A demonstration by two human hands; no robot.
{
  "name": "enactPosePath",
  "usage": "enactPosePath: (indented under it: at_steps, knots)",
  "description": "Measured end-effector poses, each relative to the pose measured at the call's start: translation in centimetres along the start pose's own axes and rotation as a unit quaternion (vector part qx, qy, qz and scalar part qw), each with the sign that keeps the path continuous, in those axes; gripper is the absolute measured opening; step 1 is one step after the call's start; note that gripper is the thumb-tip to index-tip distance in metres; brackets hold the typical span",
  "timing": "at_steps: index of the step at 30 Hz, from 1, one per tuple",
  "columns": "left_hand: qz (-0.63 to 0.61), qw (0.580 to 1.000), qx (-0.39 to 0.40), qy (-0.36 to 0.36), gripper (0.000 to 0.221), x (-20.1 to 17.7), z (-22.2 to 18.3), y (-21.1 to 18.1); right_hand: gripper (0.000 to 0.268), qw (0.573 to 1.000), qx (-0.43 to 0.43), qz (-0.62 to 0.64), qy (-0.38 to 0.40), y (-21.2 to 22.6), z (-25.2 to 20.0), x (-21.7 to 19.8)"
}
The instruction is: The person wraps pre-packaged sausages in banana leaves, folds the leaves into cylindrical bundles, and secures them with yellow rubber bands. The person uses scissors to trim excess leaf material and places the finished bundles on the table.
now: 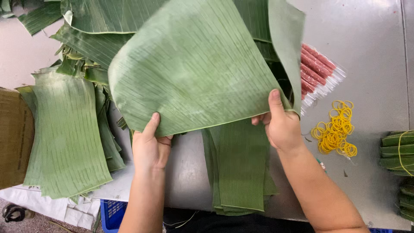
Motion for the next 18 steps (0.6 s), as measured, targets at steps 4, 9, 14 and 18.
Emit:
enactPosePath:
  at_steps: [4,9,14,18]
  knots:
    - [-0.047,0.999,-0.003,0.004,0.038,-1.0,0.0,1.3,0.038,0.971,0.16,0.126,-0.127,-3.8,-1.6,-0.6]
    - [-0.003,0.995,-0.059,0.086,0.044,-0.6,-0.4,1.6,0.018,0.967,0.223,0.123,-0.001,-6.5,-4.1,2.8]
    - [-0.042,0.991,-0.11,0.07,0.045,-1.7,-0.2,1.5,0.009,0.948,0.278,0.137,0.075,-6.8,-4.9,3.5]
    - [-0.019,0.993,-0.107,0.038,0.047,-2.4,0.4,0.2,0.005,0.943,0.281,0.151,0.095,-5.9,-5.3,3.5]
Point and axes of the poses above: each hand's wrist, its own z-axis towards the middle knuckle, its own x-axis out of the palm, y = z × x, the point moved 6 cm from there along z, towards the middle knuckle, and after that the axes turned 7 degrees about -x, right-handed, at the moved point
